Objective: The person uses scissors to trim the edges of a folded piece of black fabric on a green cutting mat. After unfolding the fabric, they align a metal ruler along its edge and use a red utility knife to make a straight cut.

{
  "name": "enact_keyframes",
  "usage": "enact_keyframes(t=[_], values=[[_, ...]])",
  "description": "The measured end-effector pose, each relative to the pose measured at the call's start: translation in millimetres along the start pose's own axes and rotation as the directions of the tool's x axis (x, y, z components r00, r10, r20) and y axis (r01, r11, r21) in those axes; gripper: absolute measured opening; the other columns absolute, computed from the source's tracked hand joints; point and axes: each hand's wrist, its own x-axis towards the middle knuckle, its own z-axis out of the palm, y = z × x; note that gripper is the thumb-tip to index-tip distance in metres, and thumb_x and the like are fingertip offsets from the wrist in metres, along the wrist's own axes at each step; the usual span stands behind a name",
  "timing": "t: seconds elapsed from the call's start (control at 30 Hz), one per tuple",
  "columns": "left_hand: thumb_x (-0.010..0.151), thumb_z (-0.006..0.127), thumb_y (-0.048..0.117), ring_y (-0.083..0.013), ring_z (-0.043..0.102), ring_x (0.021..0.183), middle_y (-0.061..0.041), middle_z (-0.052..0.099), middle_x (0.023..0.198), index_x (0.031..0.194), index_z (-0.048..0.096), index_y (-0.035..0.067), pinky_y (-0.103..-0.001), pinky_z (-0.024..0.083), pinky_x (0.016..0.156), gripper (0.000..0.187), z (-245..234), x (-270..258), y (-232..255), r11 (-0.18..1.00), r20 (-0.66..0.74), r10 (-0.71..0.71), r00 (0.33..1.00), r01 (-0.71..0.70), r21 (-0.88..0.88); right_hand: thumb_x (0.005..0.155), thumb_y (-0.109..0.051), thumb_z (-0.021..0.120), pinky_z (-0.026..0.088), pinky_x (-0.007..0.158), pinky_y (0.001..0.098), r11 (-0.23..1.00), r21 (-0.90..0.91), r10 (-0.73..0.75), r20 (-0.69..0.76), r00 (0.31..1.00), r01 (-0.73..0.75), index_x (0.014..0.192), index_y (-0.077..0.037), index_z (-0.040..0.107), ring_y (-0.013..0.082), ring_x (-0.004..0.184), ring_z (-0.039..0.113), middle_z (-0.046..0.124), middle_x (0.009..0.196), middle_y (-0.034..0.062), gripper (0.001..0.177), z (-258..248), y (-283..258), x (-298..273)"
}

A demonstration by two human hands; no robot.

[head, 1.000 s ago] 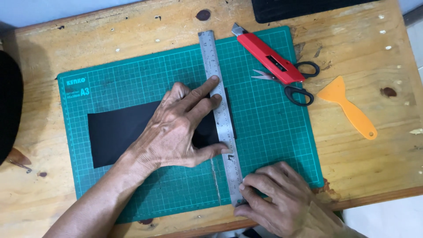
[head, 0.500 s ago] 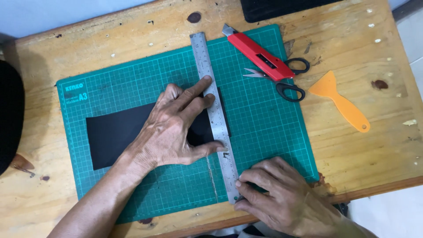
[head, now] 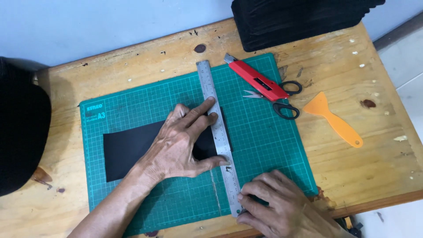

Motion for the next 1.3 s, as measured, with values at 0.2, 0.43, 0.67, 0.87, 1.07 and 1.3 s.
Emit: enact_keyframes(t=[0.2, 0.43, 0.67, 0.87, 1.07, 1.3], values=[[0.079, 0.078, 0.062, -0.0335, 0.049, 0.100, -0.021, 0.046, 0.159, 0.134, 0.060, 0.002, -0.049, 0.043, 0.091, 0.084, -2, 2, 2, 1.000, 0.021, -0.017, 1.000, 0.018, -0.015, 0.095, -0.034, 0.080, 0.045, 0.064, 0.0414, 1.000, -0.021, -0.021, -0.040, 0.999, 0.020, 0.097, -0.005, 0.069, 0.0276, 0.081, 0.061, 0.064, 0.103, 0.0105, 0.031, -4, -3, 5], [0.075, 0.081, 0.058, -0.0336, 0.047, 0.103, -0.019, 0.045, 0.160, 0.134, 0.059, 0.003, -0.050, 0.042, 0.088, 0.083, -6, 4, 10, 0.997, 0.067, -0.070, 0.995, 0.071, -0.005, 0.094, -0.030, 0.082, 0.043, 0.062, 0.0416, 1.000, -0.013, -0.026, -0.028, 0.999, 0.026, 0.099, -0.002, 0.069, 0.0282, 0.082, 0.059, 0.063, 0.105, 0.0120, 0.032, -8, -5, 9], [0.075, 0.079, 0.066, -0.0327, 0.046, 0.102, -0.016, 0.041, 0.163, 0.140, 0.056, 0.004, -0.050, 0.041, 0.085, 0.093, -8, 4, 13, 0.994, 0.106, -0.105, 0.989, 0.104, 0.010, 0.093, -0.033, 0.081, 0.044, 0.067, 0.0412, 1.000, -0.001, 0.031, 0.008, 0.999, -0.031, 0.097, -0.007, 0.070, 0.0266, 0.085, 0.059, 0.064, 0.104, 0.0075, 0.028, -7, -7, 7], [0.074, 0.082, 0.065, -0.0329, 0.046, 0.102, -0.015, 0.039, 0.164, 0.140, 0.056, 0.005, -0.051, 0.042, 0.083, 0.093, -8, 5, 13, 0.992, 0.129, -0.125, 0.984, 0.121, 0.033, 0.095, -0.025, 0.077, 0.046, 0.068, 0.0402, 0.990, 0.117, 0.071, 0.085, 0.994, -0.081, 0.103, -0.007, 0.070, 0.0265, 0.082, 0.060, 0.065, 0.103, 0.0091, 0.021, -26, -4, 16], [0.080, 0.072, 0.070, -0.0374, 0.045, 0.109, -0.014, 0.032, 0.167, 0.146, 0.051, 0.005, -0.056, 0.042, 0.085, 0.095, -8, 5, 14, 0.988, 0.184, -0.153, 0.971, 0.150, 0.031, 0.082, -0.002, 0.078, 0.056, 0.077, 0.0412, 0.953, -0.299, 0.074, 0.045, 0.996, -0.057, 0.116, -0.005, 0.067, 0.0248, 0.087, 0.066, 0.070, 0.105, 0.0109, 0.035, -64, 29, 38], [0.085, 0.071, 0.062, -0.0359, 0.046, 0.100, -0.016, 0.039, 0.164, 0.141, 0.056, 0.005, -0.053, 0.041, 0.081, 0.082, -6, 3, 14, 0.991, 0.124, -0.130, 0.984, 0.126, 0.036, 0.092, -0.003, 0.072, 0.061, 0.055, 0.0424, 0.833, -0.553, 0.114, 0.213, 0.970, 0.023, 0.112, -0.007, 0.065, 0.0245, 0.067, 0.066, 0.063, 0.091, 0.0072, 0.021, -83, 115, 102]])
